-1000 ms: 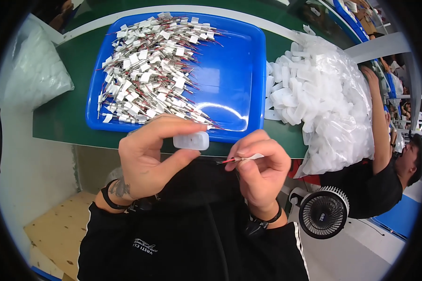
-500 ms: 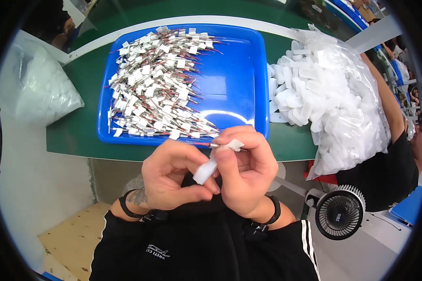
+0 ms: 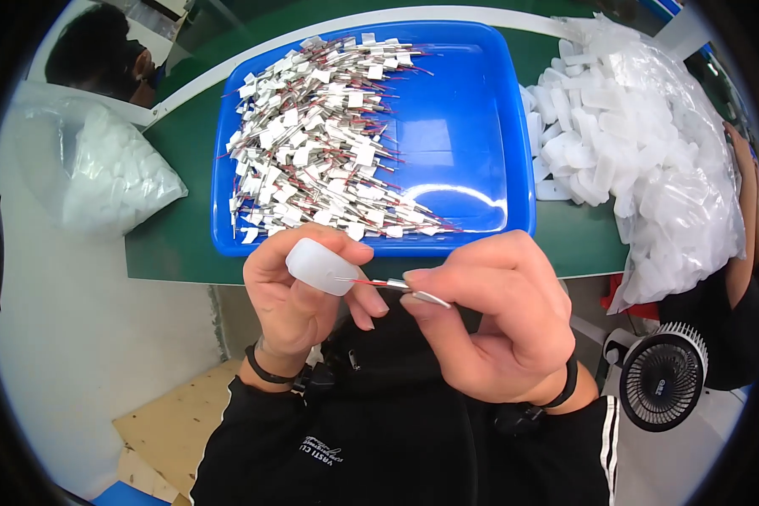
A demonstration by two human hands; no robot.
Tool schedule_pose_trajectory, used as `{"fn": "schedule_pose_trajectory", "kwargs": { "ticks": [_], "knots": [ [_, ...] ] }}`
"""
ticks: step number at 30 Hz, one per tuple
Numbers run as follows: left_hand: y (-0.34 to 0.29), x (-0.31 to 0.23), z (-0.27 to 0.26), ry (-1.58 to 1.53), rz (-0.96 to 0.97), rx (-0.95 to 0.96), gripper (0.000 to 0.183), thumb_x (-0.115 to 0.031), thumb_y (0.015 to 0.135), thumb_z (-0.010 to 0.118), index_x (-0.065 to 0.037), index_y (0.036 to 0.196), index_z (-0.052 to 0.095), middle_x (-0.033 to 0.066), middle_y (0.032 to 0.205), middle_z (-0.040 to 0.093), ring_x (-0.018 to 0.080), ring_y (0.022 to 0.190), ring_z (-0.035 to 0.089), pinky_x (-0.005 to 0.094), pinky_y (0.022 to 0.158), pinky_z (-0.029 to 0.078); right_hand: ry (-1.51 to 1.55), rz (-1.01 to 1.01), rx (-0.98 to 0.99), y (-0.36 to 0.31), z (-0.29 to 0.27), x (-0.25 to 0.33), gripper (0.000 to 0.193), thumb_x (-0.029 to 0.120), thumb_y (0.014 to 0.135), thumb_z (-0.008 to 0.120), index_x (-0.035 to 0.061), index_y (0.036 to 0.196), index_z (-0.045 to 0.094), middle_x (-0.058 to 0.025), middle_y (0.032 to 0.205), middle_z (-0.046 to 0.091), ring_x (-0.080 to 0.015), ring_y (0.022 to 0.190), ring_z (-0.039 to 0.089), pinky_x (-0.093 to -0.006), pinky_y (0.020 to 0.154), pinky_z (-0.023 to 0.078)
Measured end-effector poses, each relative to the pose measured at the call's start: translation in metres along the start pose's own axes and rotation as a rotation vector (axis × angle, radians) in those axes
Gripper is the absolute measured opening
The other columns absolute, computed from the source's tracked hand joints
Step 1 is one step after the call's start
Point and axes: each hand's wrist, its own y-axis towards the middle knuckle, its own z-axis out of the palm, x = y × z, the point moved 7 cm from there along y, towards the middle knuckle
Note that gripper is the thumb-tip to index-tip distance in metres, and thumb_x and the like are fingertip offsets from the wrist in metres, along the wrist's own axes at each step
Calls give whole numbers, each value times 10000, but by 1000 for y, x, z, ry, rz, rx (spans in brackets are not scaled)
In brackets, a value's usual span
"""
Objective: Assembling small electronic wiring components into plastic housings at a factory workstation.
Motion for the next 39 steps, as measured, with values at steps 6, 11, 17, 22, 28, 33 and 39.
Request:
{"fn": "schedule_pose_trajectory", "kwargs": {
  "ticks": [6,11,17,22,28,33,39],
  "knots": [
    [-1,1,0,148,-19,-104,395,-193,892,660,99,1120,520,281,1006,618,337,664,690,345,463,580,-62,-64,76,0,2,1,287,-108,618,750,16,873,700,-76,763,631,-153,659,589,-240,540,459],
    [0,2,3,183,22,-80,363,-175,876,673,99,1076,545,257,980,621,304,668,681,339,493,580,-84,-70,101,3,1,4,296,-117,616,750,9,879,698,-74,765,635,-154,647,592,-236,540,458],
    [5,-14,6,557,204,113,306,56,792,693,90,1086,614,220,1061,626,245,937,664,281,712,576,-50,-31,102,3,6,2,303,-125,601,754,8,868,703,-68,742,631,-150,612,583,-237,515,434],
    [10,-13,13,568,182,132,305,105,780,674,98,1079,619,216,1043,643,245,957,658,281,723,577,-37,-3,83,-2,5,-1,266,-120,620,743,1,853,696,-68,732,637,-147,607,557,-245,534,412],
    [15,-6,3,530,70,28,262,-3,738,740,80,964,639,238,930,676,278,824,686,348,740,561,-32,27,124,-7,6,-4,219,-111,655,730,-15,847,686,-65,721,635,-142,609,533,-252,552,391],
    [21,-6,10,548,-29,136,243,39,744,714,98,965,631,246,921,671,250,757,685,298,619,569,-11,42,104,-6,3,-7,219,-101,661,736,-15,856,686,-53,693,612,-135,585,512,-249,531,368],
    [17,-1,10,508,-11,72,231,38,744,717,100,952,639,253,887,666,213,680,668,250,529,540,-161,-77,80,-14,0,-3,222,-96,678,741,-10,874,681,-66,702,613,-122,575,506,-240,517,364]
  ]
}}
